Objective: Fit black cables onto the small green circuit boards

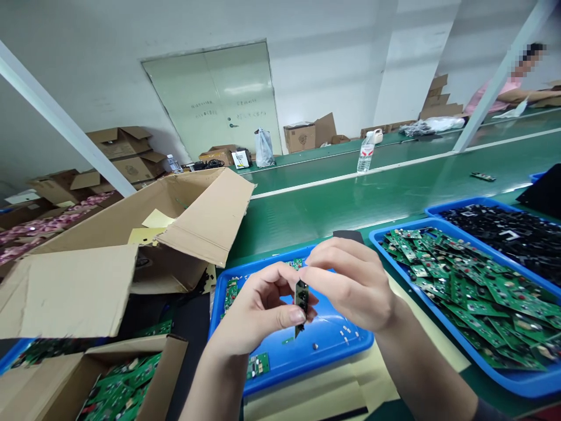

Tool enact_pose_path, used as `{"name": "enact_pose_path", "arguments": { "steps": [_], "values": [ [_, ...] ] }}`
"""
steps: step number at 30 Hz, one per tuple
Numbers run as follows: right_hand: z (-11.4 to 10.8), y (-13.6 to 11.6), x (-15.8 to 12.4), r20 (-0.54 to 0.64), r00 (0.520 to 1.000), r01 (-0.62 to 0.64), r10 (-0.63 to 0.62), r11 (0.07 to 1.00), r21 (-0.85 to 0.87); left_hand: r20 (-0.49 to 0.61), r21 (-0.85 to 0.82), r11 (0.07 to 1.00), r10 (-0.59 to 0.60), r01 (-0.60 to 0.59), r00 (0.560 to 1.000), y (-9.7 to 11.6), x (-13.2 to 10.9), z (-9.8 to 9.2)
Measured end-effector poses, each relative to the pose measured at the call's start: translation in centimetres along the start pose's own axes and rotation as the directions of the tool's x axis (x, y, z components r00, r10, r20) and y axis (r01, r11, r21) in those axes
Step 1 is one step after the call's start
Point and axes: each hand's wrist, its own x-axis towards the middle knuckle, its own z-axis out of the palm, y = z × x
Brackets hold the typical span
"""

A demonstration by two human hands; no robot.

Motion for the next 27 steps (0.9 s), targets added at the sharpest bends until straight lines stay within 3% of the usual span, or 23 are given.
{"name": "enact_pose_path", "arguments": {
  "steps": [5, 8, 11, 13, 15, 17, 19, 23, 27],
  "values": [
    [0.0, -0.5, 0.3, -0.057, 0.998, -0.03, 0.032, 0.999, 0.039, -0.097, 0.319, 0.928, 0.235, -0.193, 0.967, 0.9, -0.7, 0.3],
    [-0.1, -1.1, 0.3, -0.128, 0.98, -0.136, 0.152, 0.983, 0.124, -0.128, 0.587, 0.767, 0.405, -0.26, 0.905, 1.2, -1.3, 0.2],
    [-0.4, -2.0, 0.2, -0.178, 0.899, -0.353, 0.4, 0.903, 0.244, -0.07, 0.777, 0.545, 0.572, -0.315, 0.817, 1.2, -1.5, 0.0],
    [-0.7, -2.4, 0.3, -0.068, 0.814, -0.525, 0.576, 0.782, 0.335, 0.018, 0.854, 0.377, 0.668, -0.359, 0.744, 1.1, -1.4, -0.1],
    [-1.0, -2.5, 0.4, 0.167, 0.712, -0.675, 0.682, 0.601, 0.428, 0.102, 0.903, 0.217, 0.729, -0.37, 0.677, 1.1, -1.4, -0.1],
    [-1.1, -2.5, 0.6, 0.379, 0.611, -0.771, 0.695, 0.415, 0.483, 0.152, 0.93, 0.105, 0.761, -0.352, 0.63, 1.1, -1.3, -0.2],
    [-1.1, -2.4, 0.8, 0.495, 0.539, -0.818, 0.681, 0.282, 0.502, 0.179, 0.944, 0.039, 0.775, -0.329, 0.606, 1.1, -1.2, -0.2],
    [-1.1, -2.4, 1.2, 0.584, 0.48, -0.83, 0.655, 0.123, 0.544, 0.213, 0.951, -0.029, 0.784, -0.309, 0.582, 1.2, -1.0, -0.1],
    [-1.1, -2.5, 1.4, 0.624, 0.442, -0.838, 0.644, 0.049, 0.543, 0.222, 0.953, -0.05, 0.787, -0.299, 0.575, 1.2, -0.9, 0.0]
  ]
}}
